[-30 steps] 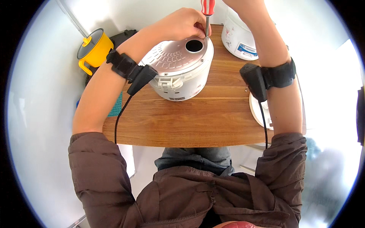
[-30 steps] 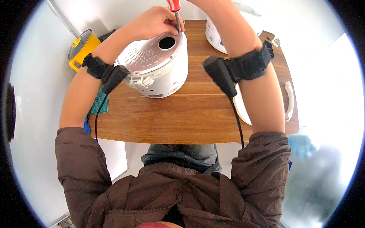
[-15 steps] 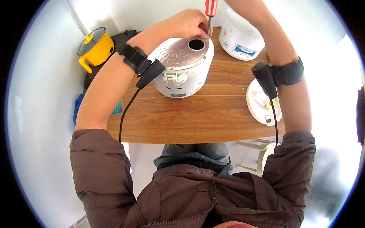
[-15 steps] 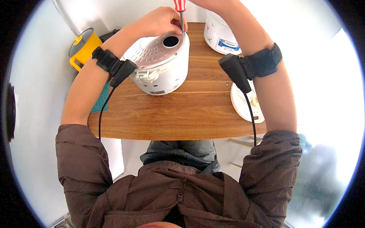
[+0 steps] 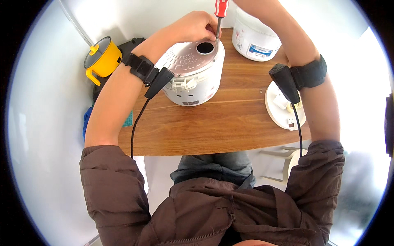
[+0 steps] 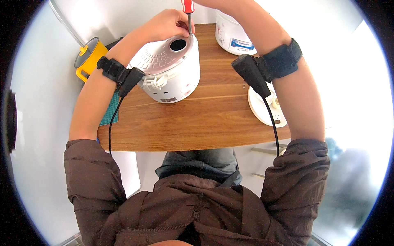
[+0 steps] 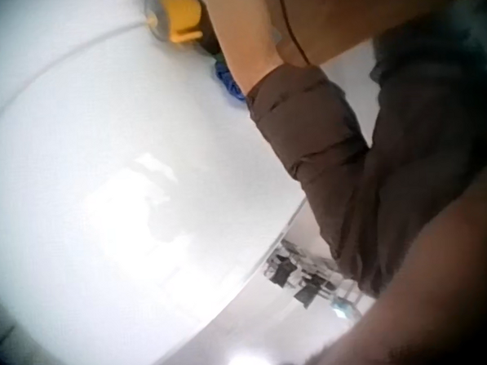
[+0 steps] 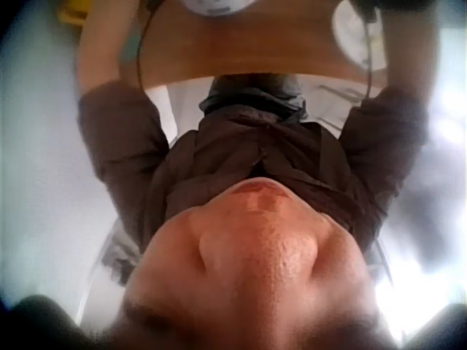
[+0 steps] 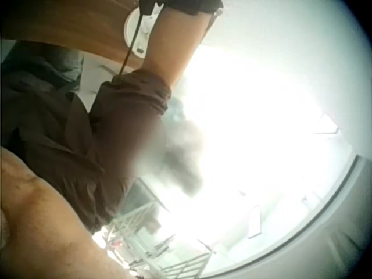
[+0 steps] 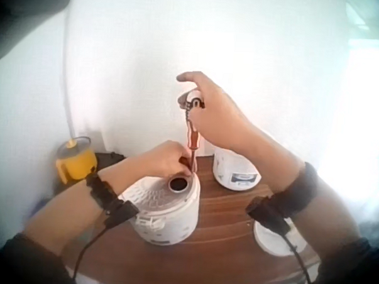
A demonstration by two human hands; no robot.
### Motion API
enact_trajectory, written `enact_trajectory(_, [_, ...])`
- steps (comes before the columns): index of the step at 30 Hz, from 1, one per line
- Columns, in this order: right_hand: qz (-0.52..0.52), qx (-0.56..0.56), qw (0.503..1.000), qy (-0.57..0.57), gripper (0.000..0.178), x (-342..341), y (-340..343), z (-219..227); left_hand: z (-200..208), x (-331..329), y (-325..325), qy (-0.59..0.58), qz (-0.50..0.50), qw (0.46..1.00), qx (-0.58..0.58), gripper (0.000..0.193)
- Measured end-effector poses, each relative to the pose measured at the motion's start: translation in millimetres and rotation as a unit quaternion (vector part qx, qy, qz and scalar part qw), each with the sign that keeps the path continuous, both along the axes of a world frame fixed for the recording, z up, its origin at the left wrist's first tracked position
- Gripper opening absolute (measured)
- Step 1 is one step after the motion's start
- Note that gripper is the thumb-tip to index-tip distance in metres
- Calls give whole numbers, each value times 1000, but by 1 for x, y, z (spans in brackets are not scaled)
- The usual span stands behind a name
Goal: The person assembles a white rice cooker by hand, using a screwdriver to remove and reinsert screws on the lid. They place a small plastic ring into the lid opening, attach a latch mechanism, and secure the lid with screws. The person then wipes the lid with a white cloth.
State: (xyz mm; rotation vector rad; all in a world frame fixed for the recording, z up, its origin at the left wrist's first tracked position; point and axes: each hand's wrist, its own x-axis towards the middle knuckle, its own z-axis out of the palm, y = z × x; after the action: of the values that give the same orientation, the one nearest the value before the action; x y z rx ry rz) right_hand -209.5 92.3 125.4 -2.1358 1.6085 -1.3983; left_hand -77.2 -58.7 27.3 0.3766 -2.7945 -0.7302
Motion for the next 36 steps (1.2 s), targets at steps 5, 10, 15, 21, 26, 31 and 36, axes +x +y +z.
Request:
enact_trajectory(5, [-128, -76, 978, 146, 45, -26, -19, -24, 5, -24, -1, 42, -52, 998, 23, 13])
enact_trajectory(10, [-29, -63, 995, 69, 46, 10, -37, -43, -8, 1, -19, 46, -62, 997, 15, 12])
enact_trajectory(15, [-47, -151, 985, 68, 50, -4, -42, -36, 7, -12, -6, 20, -50, 997, 52, 11])
enact_trajectory(21, [-111, -181, 956, 204, 41, -14, -50, -23, 0, -6, -13, -12, -31, 999, -19, 14])
enact_trajectory(26, [-132, -75, 944, 293, 41, -26, -16, 17, 22, -32, 0, -86, -7, 995, 46, 32])
enact_trajectory(31, [-126, -38, 918, 374, 45, -27, -19, 18, 6, -18, 2, -12, -21, 997, -74, 22])
enact_trajectory(36, [-106, -36, 914, 390, 45, -33, -22, 15, 1, -8, 1, -5, 3, 998, -66, 20])
